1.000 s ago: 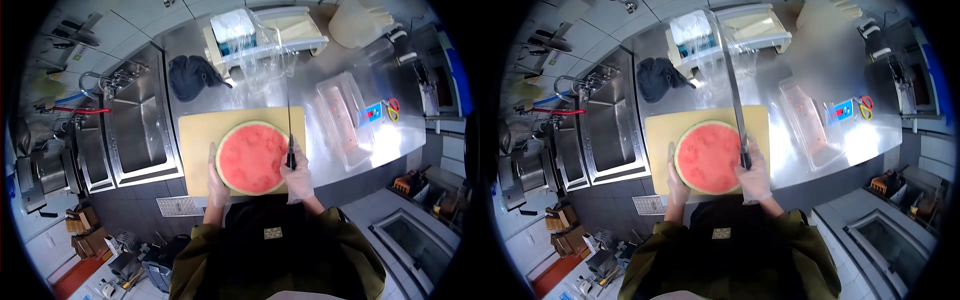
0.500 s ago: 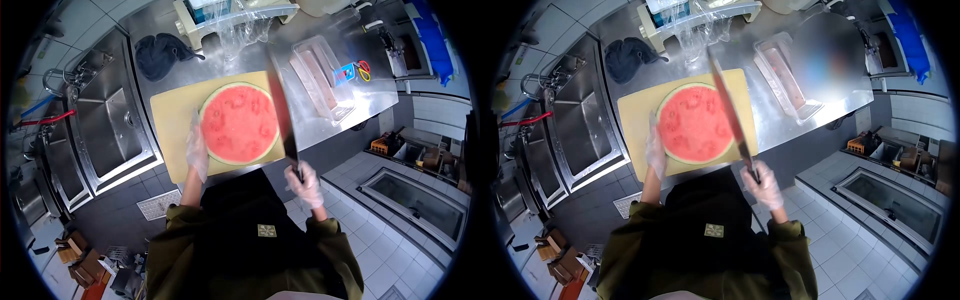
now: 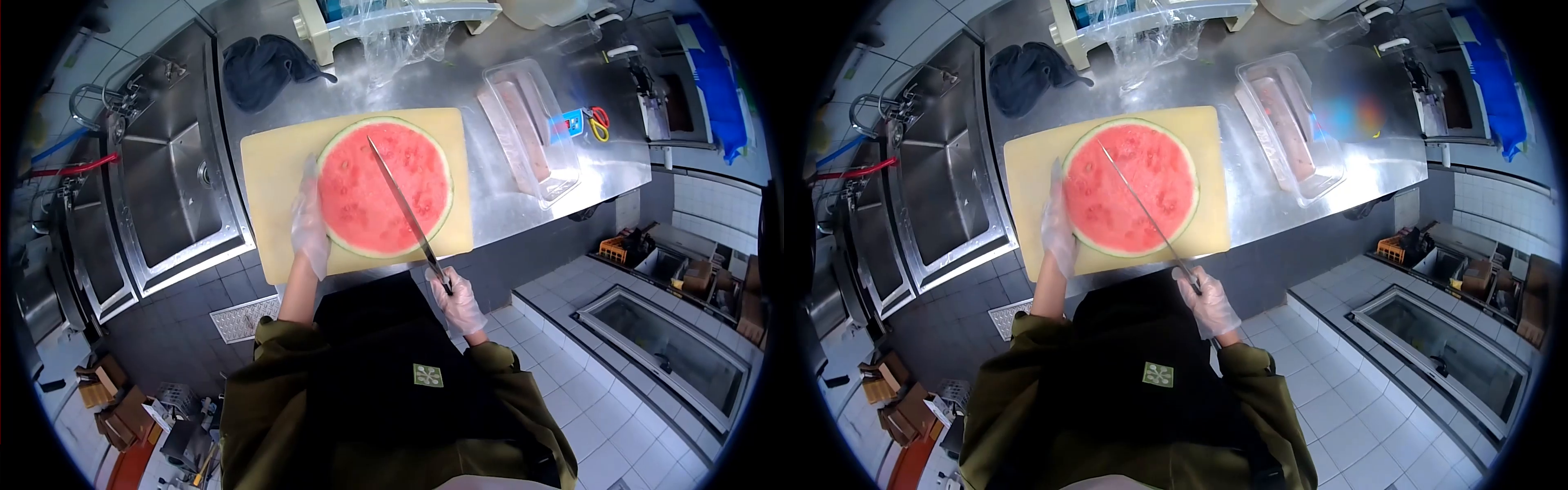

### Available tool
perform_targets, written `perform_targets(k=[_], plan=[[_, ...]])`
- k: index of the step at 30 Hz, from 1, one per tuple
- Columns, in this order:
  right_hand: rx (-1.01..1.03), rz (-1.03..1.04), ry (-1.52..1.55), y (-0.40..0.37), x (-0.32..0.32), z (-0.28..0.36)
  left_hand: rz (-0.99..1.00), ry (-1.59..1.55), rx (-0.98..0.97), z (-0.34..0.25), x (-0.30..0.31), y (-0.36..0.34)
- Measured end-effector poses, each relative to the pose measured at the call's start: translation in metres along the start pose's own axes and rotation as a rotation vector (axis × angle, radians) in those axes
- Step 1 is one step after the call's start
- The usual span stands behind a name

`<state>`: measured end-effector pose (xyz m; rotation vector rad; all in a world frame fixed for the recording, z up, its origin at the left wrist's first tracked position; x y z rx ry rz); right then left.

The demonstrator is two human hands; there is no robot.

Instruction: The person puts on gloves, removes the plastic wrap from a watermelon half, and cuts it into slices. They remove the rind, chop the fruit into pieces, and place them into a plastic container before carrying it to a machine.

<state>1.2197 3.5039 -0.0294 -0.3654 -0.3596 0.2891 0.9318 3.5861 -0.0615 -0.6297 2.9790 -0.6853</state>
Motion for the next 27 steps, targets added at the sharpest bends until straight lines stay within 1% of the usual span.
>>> perform_targets(k=[2,3,5,7,9,11,12,13,14,16,18,20,22,23,25,26,27], plan=[[-0.029,-0.027,-0.013,0.002,-0.002,-0.006,0.081,-0.262,0.103,0.013,0.007,0.007],[-0.032,-0.04,-0.011,0.004,-0.004,-0.008,0.142,-0.682,0.367,0.016,0.001,0.004],[-0.066,-0.059,-0.004,0.009,-0.008,-0.008,0.123,-0.725,0.425,0.011,-0.003,0.0],[-0.054,-0.056,-0.007,0.017,-0.013,-0.015,-0.028,0.038,0.018,-0.021,0.0,-0.003],[0.0,-0.073,0.045,0.028,-0.018,-0.021,-0.08,0.343,0.056,-0.026,0.007,0.0],[-0.038,-0.073,-0.025,0.04,-0.025,-0.044,-0.082,0.507,0.03,-0.027,0.011,0.003],[-0.056,-0.073,-0.059,0.047,-0.028,-0.051,-0.059,0.516,-0.02,-0.022,0.013,0.006],[-0.002,-0.085,0.034,0.055,-0.032,-0.046,-0.042,0.455,-0.019,-0.014,0.014,0.01],[-0.048,-0.079,-0.022,0.059,-0.035,-0.049,-0.025,0.393,-0.017,-0.006,0.015,0.014],[-0.143,-0.067,-0.132,0.068,-0.035,-0.037,0.001,0.126,0.089,0.015,0.017,0.025],[-0.289,-0.036,-0.174,0.072,-0.03,-0.031,0.025,0.116,0.097,0.018,0.019,0.027],[-0.362,-0.046,-0.198,0.074,-0.024,-0.026,0.023,0.044,0.107,0.016,0.013,0.025],[-0.383,-0.057,-0.189,0.078,-0.024,-0.048,-0.013,-0.086,0.133,0.004,0.005,0.015],[-0.395,-0.064,-0.185,0.079,-0.024,-0.061,-0.001,0.11,0.012,-0.002,0.01,0.013],[-0.331,-0.02,-0.147,0.082,-0.027,-0.066,0.014,0.487,-0.246,-0.014,0.011,0.007],[-0.295,0.004,-0.129,0.085,-0.028,-0.067,0.028,0.475,-0.208,-0.006,0.012,0.01],[-0.343,-0.005,-0.159,0.085,-0.026,-0.067,0.046,0.468,-0.168,-0.002,0.011,0.011]])
Point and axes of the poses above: each hand's wrist, its own y-axis towards the middle knuckle, its own x-axis out of the back of the hand, z = x × y, the point moved 9 cm from there along y, towards the middle knuckle, and after that the axes turned 13 degrees about y, right-handed, at the moved point
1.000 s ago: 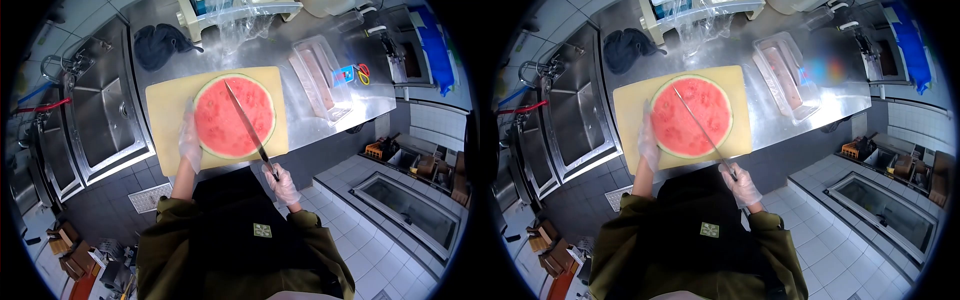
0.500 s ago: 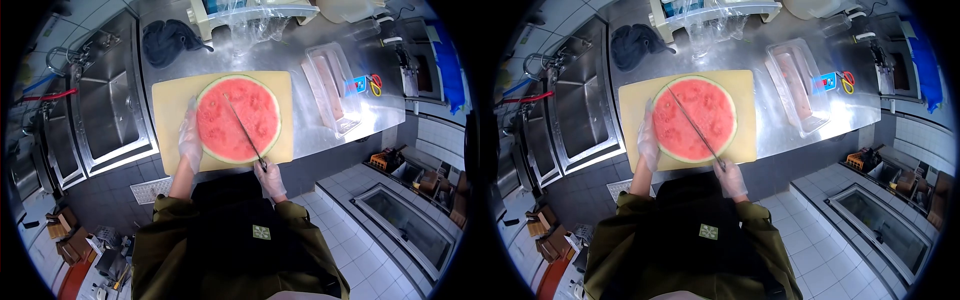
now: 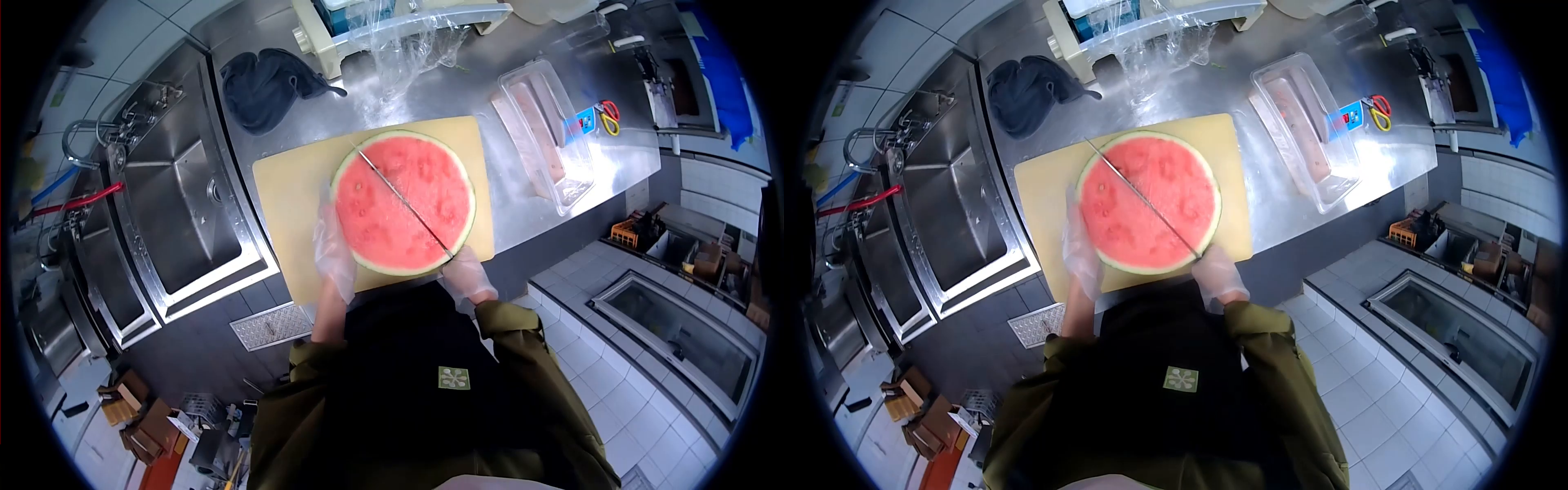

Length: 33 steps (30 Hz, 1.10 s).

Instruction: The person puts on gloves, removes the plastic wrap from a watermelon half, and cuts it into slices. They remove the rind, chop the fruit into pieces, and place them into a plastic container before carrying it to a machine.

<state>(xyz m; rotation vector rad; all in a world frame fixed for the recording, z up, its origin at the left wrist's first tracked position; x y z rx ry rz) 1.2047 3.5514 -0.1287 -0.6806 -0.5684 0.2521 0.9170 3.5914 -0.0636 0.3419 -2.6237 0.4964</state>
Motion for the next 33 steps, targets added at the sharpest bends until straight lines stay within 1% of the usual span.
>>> perform_targets(k=[2,3,5,6,8,9,10,11,12,14,16,17,18,19,20,21,23,24,25,26,27,28,29,30,31,33], plan=[[-0.096,-0.018,-0.053,0.001,0.009,0.012,-0.039,-0.104,0.02,0.008,-0.001,0.001],[-0.109,0.015,-0.044,0.003,0.011,0.017,-0.099,-0.198,0.005,0.019,-0.003,0.0],[-0.136,0.078,-0.027,0.005,0.019,0.032,-0.176,-0.283,-0.04,0.049,-0.01,-0.002],[-0.182,0.062,-0.14,0.001,0.028,0.048,-0.198,-0.272,-0.07,0.068,-0.015,-0.005],[-0.167,0.069,-0.167,0.011,0.029,0.047,-0.209,-0.146,-0.013,0.089,-0.018,-0.005],[-0.162,0.074,-0.179,0.016,0.031,0.04,-0.192,-0.029,0.073,0.098,-0.021,-0.006],[-0.068,0.147,-0.184,0.033,0.022,0.013,-0.175,0.083,0.16,0.104,-0.025,-0.008],[-0.026,0.174,-0.155,0.035,0.018,0.018,-0.128,-0.166,0.149,0.089,-0.025,-0.007],[0.021,0.202,-0.132,0.039,0.013,0.026,-0.084,-0.418,0.135,0.059,-0.019,-0.007],[-0.143,0.203,-0.163,0.027,0.015,0.069,-0.069,-0.428,0.146,0.049,-0.011,-0.006],[0.03,0.132,-0.081,0.028,0.014,0.081,-0.124,0.042,0.205,0.068,-0.007,-0.001],[0.102,0.098,-0.037,0.026,0.016,0.078,-0.121,-0.123,0.224,0.076,-0.013,0.0],[0.02,0.13,0.001,0.032,0.013,0.059,-0.109,-0.282,0.248,0.082,-0.018,-0.002],[0.016,0.17,-0.149,0.041,0.009,0.031,-0.11,-0.343,0.257,0.086,-0.021,-0.005],[0.012,0.26,-0.344,0.044,0.0,0.042,-0.112,-0.404,0.265,0.091,-0.023,-0.009],[0.014,0.347,-0.54,0.047,-0.011,0.055,-0.132,-0.368,0.254,0.094,-0.021,-0.011],[-0.088,0.187,-0.29,0.047,-0.004,0.077,-0.143,-0.424,0.285,0.106,-0.021,-0.015],[-0.145,0.114,-0.163,0.045,-0.001,0.078,-0.129,-0.51,0.329,0.116,-0.022,-0.02],[-0.026,0.135,-0.293,0.056,-0.006,0.064,-0.118,-0.599,0.37,0.125,-0.024,-0.023],[0.098,0.153,-0.423,0.076,-0.013,0.033,-0.13,-0.618,0.325,0.133,-0.025,-0.024],[0.223,0.172,-0.55,0.076,-0.018,0.045,-0.142,-0.636,0.279,0.134,-0.024,-0.024],[0.121,0.146,-0.445,0.076,-0.012,0.038,-0.154,-0.653,0.234,0.135,-0.024,-0.026],[0.018,0.12,-0.337,0.072,-0.005,0.031,-0.161,-0.717,0.291,0.144,-0.027,-0.031],[-0.085,0.095,-0.23,0.06,0.002,0.039,-0.168,-0.78,0.348,0.134,-0.023,-0.033],[-0.107,0.119,-0.216,0.053,0.005,0.046,-0.176,-0.846,0.397,0.126,-0.021,-0.033],[-0.15,0.166,-0.187,0.039,0.005,0.052,-0.212,-0.852,0.413,0.122,-0.015,-0.034]])
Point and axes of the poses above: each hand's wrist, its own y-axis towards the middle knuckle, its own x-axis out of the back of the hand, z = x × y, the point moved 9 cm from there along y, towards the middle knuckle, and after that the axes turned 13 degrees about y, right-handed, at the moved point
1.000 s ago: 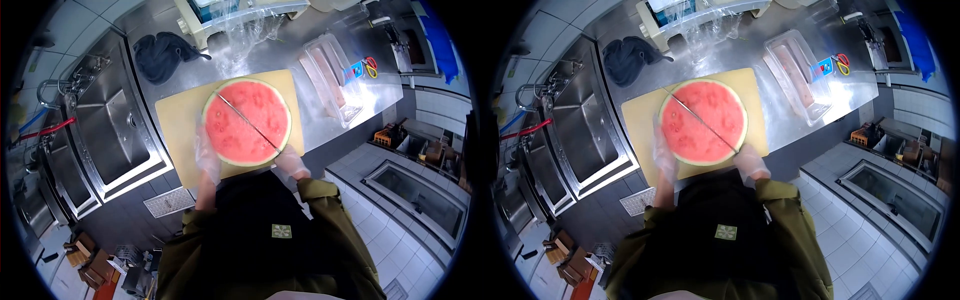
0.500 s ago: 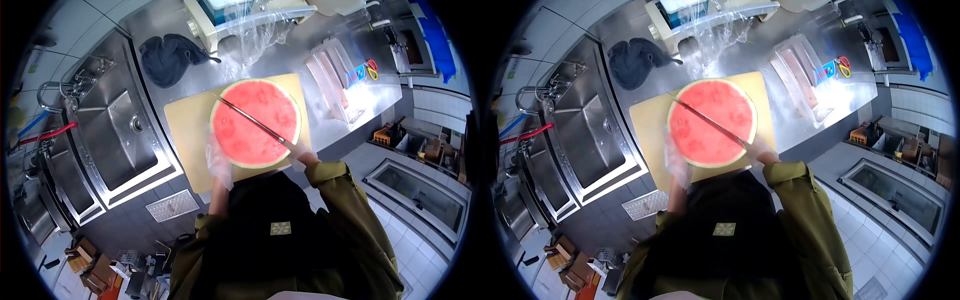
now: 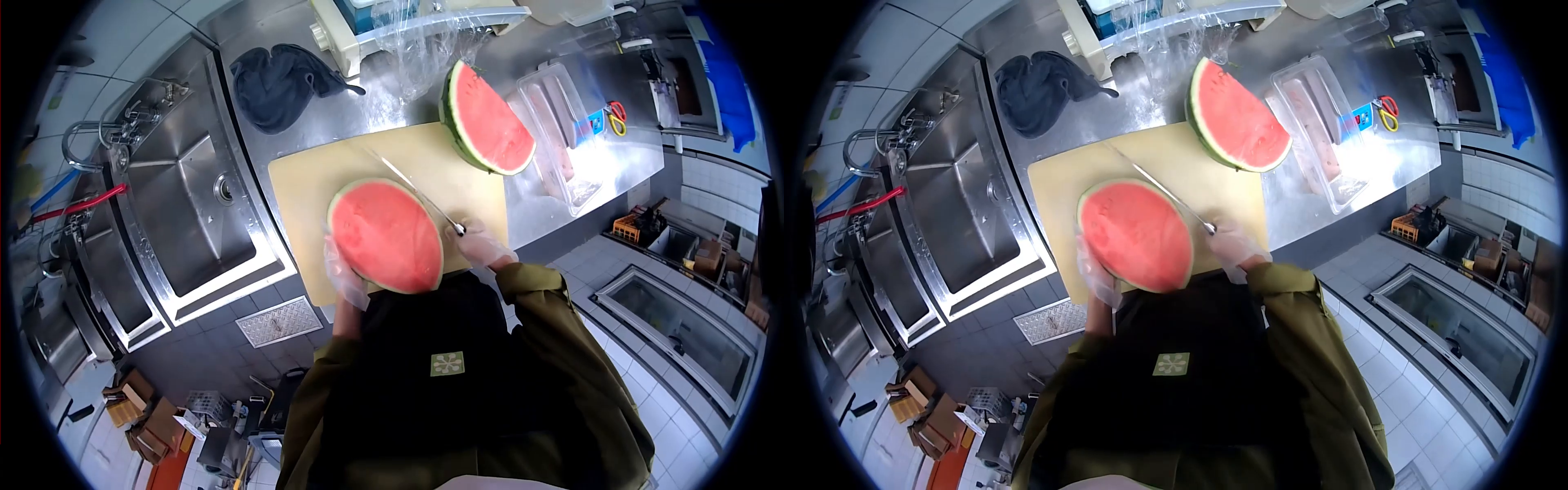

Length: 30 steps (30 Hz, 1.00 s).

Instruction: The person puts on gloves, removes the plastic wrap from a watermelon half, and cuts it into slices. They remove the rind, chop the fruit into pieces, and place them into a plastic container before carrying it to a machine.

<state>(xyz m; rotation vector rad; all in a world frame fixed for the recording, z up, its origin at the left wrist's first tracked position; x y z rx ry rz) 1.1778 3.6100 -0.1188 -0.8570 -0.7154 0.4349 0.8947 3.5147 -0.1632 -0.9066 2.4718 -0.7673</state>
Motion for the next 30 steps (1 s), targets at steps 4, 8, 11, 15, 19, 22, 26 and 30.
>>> perform_targets(k=[4,8,11,15,19,22,26,30], plan=[[0.067,0.221,0.43,-0.017,-0.037,-0.035,0.279,0.134,-0.027,-0.025,0.004,0.01],[0.025,0.32,0.532,-0.048,-0.059,-0.017,0.385,0.73,0.05,-0.068,0.001,0.037],[0.08,0.236,0.39,-0.061,-0.052,0.01,0.551,0.647,0.224,-0.072,-0.012,0.035],[0.331,0.238,0.241,-0.066,-0.036,0.063,0.493,0.201,0.333,-0.09,-0.007,-0.005],[0.414,0.197,0.179,-0.045,-0.024,0.093,0.519,0.026,0.207,-0.074,0.013,-0.02],[0.468,0.16,0.135,-0.036,-0.014,0.118,0.433,-0.113,0.19,-0.056,0.019,-0.029],[0.498,-0.003,0.159,-0.064,0.01,0.135,0.23,-0.256,0.18,-0.043,0.018,-0.057],[0.524,-0.186,0.06,-0.111,0.006,0.065,0.074,-0.184,0.077,-0.037,0.016,-0.071]])
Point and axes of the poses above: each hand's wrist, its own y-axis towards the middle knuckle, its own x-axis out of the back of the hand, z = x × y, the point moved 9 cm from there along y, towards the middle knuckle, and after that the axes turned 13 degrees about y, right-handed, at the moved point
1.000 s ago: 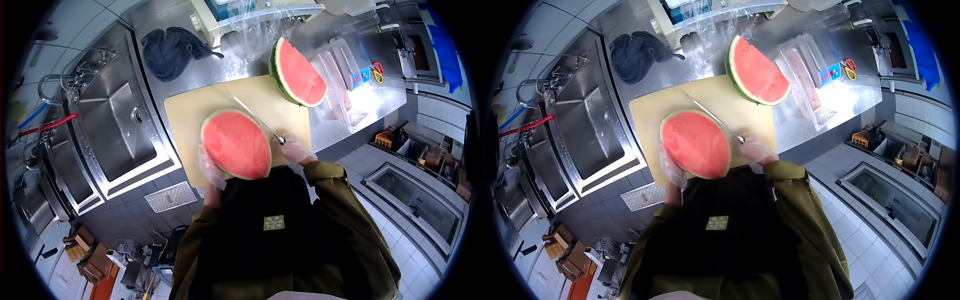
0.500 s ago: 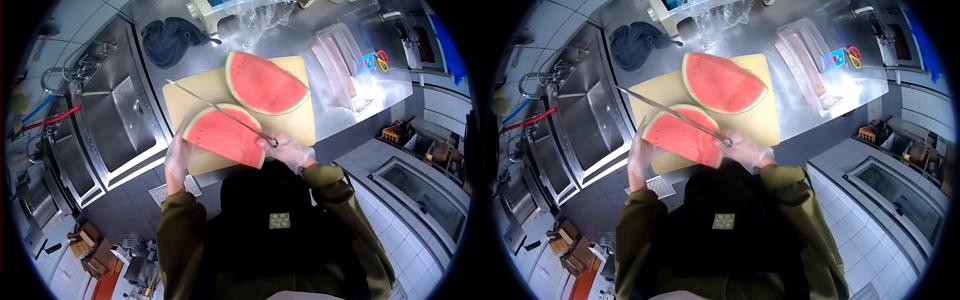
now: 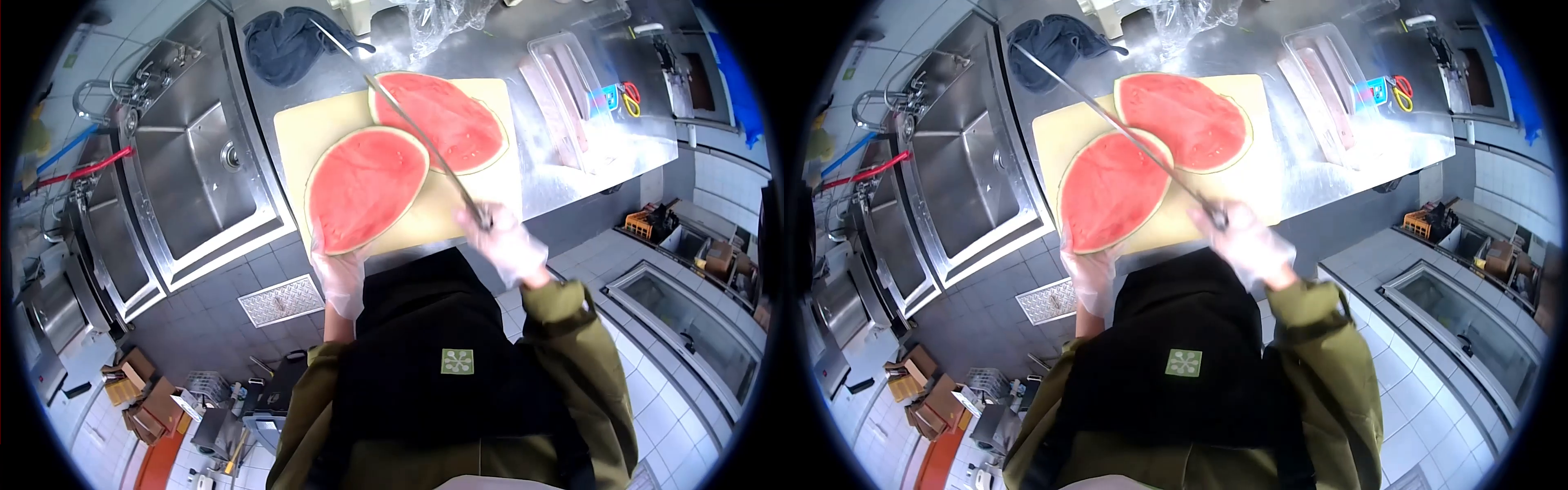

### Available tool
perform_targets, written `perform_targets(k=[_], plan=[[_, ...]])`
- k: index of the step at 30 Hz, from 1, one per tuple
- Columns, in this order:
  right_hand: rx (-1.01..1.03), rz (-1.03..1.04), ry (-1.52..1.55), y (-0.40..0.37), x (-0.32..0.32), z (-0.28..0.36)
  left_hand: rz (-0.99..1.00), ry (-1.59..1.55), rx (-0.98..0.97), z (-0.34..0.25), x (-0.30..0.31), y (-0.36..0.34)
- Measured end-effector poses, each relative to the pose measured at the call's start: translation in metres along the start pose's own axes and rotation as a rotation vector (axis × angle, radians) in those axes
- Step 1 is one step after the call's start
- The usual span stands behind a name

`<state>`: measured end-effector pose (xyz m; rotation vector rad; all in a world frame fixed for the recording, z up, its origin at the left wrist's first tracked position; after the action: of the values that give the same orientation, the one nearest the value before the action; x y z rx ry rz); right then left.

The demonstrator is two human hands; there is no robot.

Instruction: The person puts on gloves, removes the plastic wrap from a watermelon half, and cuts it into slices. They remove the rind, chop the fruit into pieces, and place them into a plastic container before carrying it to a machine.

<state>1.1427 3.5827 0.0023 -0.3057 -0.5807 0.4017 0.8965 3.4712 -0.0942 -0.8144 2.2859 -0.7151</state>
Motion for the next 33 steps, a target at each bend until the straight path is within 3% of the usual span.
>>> perform_targets(k=[2,5,14,17,22,24,25,26,29,31,33], plan=[[-0.211,0.187,0.263,-0.026,-0.027,-0.007,0.0,0.008,-0.038,-0.002,-0.001,-0.001],[-0.197,0.243,0.425,-0.038,-0.065,-0.032,0.091,-0.115,0.023,0.003,-0.002,0.0],[-0.219,0.211,0.17,-0.019,-0.105,-0.1,0.055,-0.059,-0.005,0.0,-0.005,-0.005],[-0.564,0.378,-0.079,-0.003,-0.11,-0.094,0.054,-0.088,0.004,0.007,0.002,0.002],[0.187,0.571,-0.529,0.019,-0.142,-0.096,0.0,-0.059,0.017,-0.001,0.002,0.001],[0.362,0.588,-0.664,0.021,-0.152,-0.1,-0.014,0.033,-0.078,-0.006,0.006,0.006],[0.362,0.683,-0.832,0.024,-0.162,-0.11,-0.028,0.108,-0.166,-0.005,0.011,0.01],[0.369,0.669,-0.815,0.026,-0.162,-0.111,-0.045,0.181,-0.251,-0.003,0.017,0.012],[0.415,0.682,-0.751,0.025,-0.161,-0.106,0.023,0.018,-0.266,0.0,0.019,0.01],[0.486,0.744,-0.699,0.027,-0.16,-0.09,-0.009,0.161,-0.328,0.006,0.028,0.012],[0.386,0.715,-0.695,0.037,-0.165,-0.105,-0.038,0.351,-0.391,0.002,0.031,0.012]])
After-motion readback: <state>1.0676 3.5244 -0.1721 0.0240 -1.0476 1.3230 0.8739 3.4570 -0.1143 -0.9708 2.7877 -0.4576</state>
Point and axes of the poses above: each hand's wrist, its own y-axis towards the middle knuckle, its own x-axis out of the back of the hand, z = x × y, the point moved 9 cm from there along y, towards the middle knuckle, and after that the axes turned 13 degrees about y, right-handed, at the moved point
